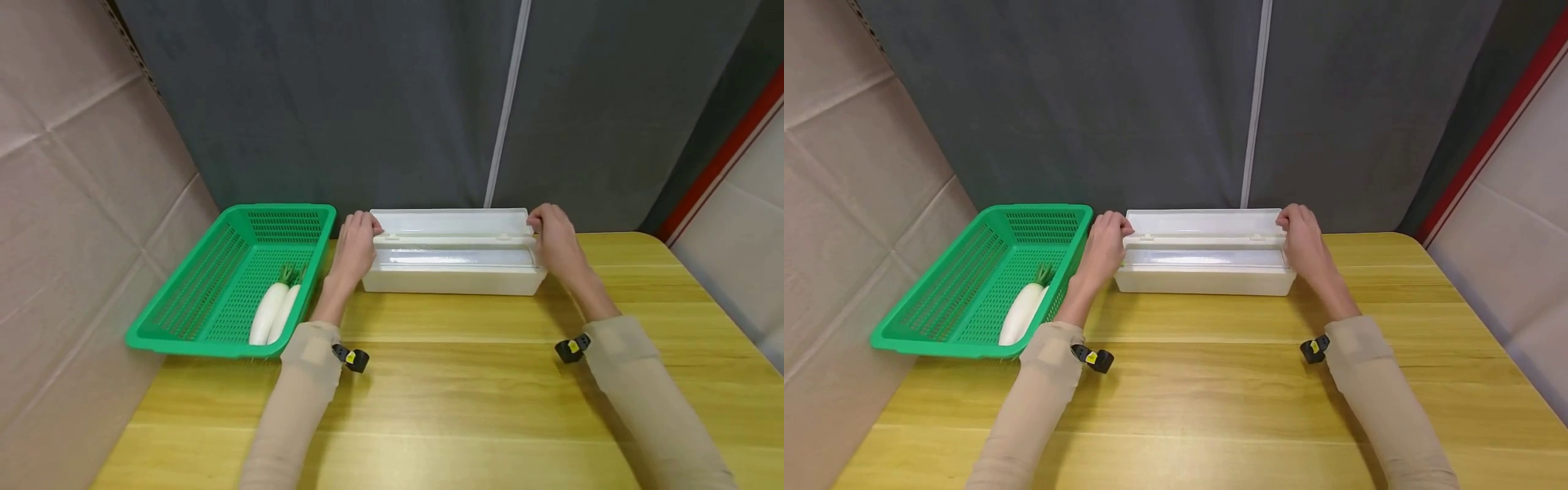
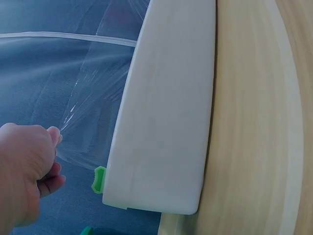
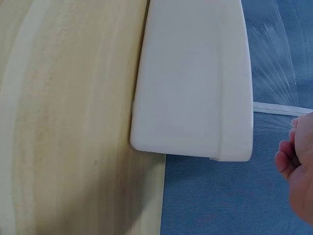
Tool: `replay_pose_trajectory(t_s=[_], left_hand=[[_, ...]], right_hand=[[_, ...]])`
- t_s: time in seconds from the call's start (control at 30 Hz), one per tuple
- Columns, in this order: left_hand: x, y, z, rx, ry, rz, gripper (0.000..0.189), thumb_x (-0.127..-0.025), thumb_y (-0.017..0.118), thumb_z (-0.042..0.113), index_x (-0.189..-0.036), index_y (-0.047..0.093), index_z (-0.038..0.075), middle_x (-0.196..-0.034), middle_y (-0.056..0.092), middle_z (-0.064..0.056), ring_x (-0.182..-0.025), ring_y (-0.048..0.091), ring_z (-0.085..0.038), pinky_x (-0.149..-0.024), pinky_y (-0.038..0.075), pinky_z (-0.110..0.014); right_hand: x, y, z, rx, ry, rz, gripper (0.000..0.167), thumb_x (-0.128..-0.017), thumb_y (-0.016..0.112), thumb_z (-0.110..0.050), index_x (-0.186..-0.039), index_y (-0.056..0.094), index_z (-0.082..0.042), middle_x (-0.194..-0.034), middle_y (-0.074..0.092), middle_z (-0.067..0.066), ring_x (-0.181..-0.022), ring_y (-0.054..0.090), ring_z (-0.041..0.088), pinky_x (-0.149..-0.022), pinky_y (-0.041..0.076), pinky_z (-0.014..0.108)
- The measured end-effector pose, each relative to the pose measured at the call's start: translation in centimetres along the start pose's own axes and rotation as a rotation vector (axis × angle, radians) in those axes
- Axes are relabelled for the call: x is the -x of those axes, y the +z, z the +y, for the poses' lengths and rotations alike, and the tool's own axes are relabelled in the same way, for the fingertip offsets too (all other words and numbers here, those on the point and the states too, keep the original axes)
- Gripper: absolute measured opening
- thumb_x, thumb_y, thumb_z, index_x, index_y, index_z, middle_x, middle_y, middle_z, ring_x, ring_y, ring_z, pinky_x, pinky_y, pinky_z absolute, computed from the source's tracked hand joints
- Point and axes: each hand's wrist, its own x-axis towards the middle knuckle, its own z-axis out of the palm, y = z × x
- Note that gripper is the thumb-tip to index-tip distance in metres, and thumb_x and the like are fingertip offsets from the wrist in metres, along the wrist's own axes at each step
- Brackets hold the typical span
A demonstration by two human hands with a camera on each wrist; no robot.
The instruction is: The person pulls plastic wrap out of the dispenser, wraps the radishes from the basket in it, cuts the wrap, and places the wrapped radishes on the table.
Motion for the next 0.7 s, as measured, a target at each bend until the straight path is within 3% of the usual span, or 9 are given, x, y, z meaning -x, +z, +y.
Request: replay_pose_trajectory(t_s=[0.27,0.43,0.7], left_hand=[[-0.2,-0.9,0.4,0.007,0.025,0.061,0.01,-0.102,0.058,0.006,-0.098,0.06,-0.004,-0.094,0.058,-0.018,-0.094,0.054,-0.037,-0.089,0.046,-0.042],[-0.5,-1.5,0.7,0.017,0.018,0.061,0.012,-0.103,0.057,0.007,-0.099,0.06,-0.004,-0.094,0.058,-0.017,-0.093,0.053,-0.035,-0.087,0.046,-0.041],[-1.1,-2.7,1.1,0.049,-0.005,0.062,0.012,-0.103,0.056,0.006,-0.1,0.06,-0.004,-0.096,0.057,-0.017,-0.094,0.051,-0.034,-0.088,0.045,-0.04]], right_hand=[[-0.5,-0.5,-0.4,0.004,-0.038,0.059,0.013,-0.104,0.049,-0.001,-0.103,0.052,0.012,-0.096,0.05,0.026,-0.088,0.049,0.04,-0.08,0.044,0.053],[-0.8,-0.9,-0.6,0.007,-0.097,0.123,0.014,-0.103,0.051,-0.001,-0.099,0.052,0.013,-0.091,0.051,0.027,-0.084,0.05,0.041,-0.077,0.044,0.052],[-1.5,-1.6,-1.1,0.005,-0.105,0.152,0.01,-0.102,0.05,0.004,-0.099,0.052,0.012,-0.09,0.052,0.026,-0.084,0.051,0.041,-0.076,0.044,0.049]])
